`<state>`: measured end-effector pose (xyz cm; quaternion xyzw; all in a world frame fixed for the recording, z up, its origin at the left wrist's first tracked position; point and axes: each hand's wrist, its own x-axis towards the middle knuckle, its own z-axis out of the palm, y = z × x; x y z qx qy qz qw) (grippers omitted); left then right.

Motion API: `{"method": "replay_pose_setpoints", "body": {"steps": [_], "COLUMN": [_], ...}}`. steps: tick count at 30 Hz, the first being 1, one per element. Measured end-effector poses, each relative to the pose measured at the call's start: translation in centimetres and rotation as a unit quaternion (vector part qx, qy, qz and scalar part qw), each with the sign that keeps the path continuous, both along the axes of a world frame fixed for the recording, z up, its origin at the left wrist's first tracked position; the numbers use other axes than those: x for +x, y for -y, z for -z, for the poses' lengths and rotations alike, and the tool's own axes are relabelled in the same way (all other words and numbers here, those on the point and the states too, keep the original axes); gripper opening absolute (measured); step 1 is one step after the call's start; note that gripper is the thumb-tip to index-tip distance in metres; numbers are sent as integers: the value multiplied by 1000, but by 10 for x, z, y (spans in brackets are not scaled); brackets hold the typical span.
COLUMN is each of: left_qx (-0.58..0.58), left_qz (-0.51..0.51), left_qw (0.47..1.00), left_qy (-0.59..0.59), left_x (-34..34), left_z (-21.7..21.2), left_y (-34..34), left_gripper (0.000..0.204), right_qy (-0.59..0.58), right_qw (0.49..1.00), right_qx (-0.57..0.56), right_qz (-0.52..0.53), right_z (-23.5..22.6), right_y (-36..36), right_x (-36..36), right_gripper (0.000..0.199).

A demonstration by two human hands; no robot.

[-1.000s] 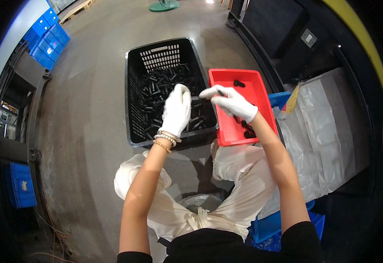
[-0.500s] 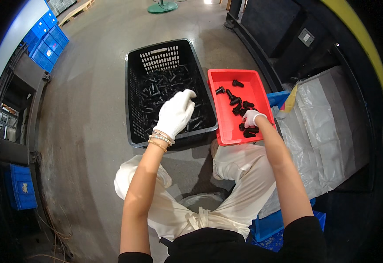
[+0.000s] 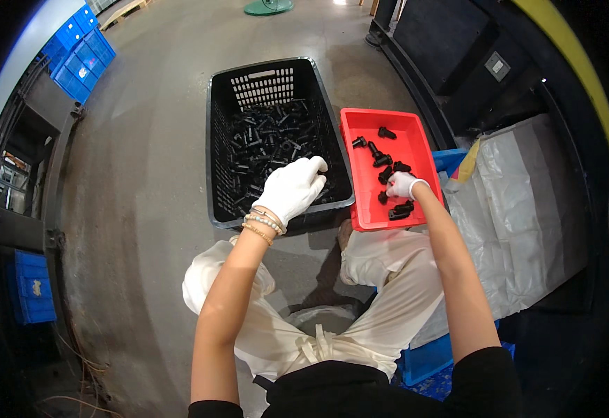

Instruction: The person assembles plastic components by fitting small plastic pieces onto larger plastic parts by hand, then places the assembled parts into a container.

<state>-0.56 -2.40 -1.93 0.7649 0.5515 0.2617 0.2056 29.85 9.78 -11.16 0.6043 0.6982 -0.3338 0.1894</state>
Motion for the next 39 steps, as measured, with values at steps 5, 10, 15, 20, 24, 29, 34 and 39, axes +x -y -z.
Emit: {"method": "replay_pose_setpoints", "body": {"steps": [5, 10, 15, 20, 24, 29, 34, 39], "left_qx": [-8, -41, -86, -55, -80, -140, -185, -353], "left_qz": [6, -8, -6, 13, 13, 18, 40, 81], "left_qw": [1000, 998, 991, 993, 984, 950, 928, 799], "left_qy": [-21, 37, 98, 101, 160, 279, 322, 480], "left_x": [8, 20, 31, 31, 33, 36, 30, 31], "left_z": [7, 13, 15, 24, 18, 15, 19, 1], "left_y": [-5, -8, -9, -9, -7, -7, -14, -9], "left_gripper": [21, 32, 39, 42, 37, 29, 31, 33], "right_qy": [-268, -361, -391, -407, -411, -438, -498, -528], "right_qw": [952, 916, 900, 889, 883, 878, 860, 847], "right_qx": [128, 167, 191, 210, 223, 191, 107, 61], "right_qz": [74, 48, -1, -18, -27, -34, -34, 29], "right_z": [-39, -93, -110, -117, -119, -120, -118, -133], "right_y": [-3, 25, 43, 52, 53, 52, 53, 62], "right_x": [-25, -77, -92, -98, -98, -96, -96, -106], "right_gripper": [22, 24, 26, 25, 24, 20, 16, 20]}}
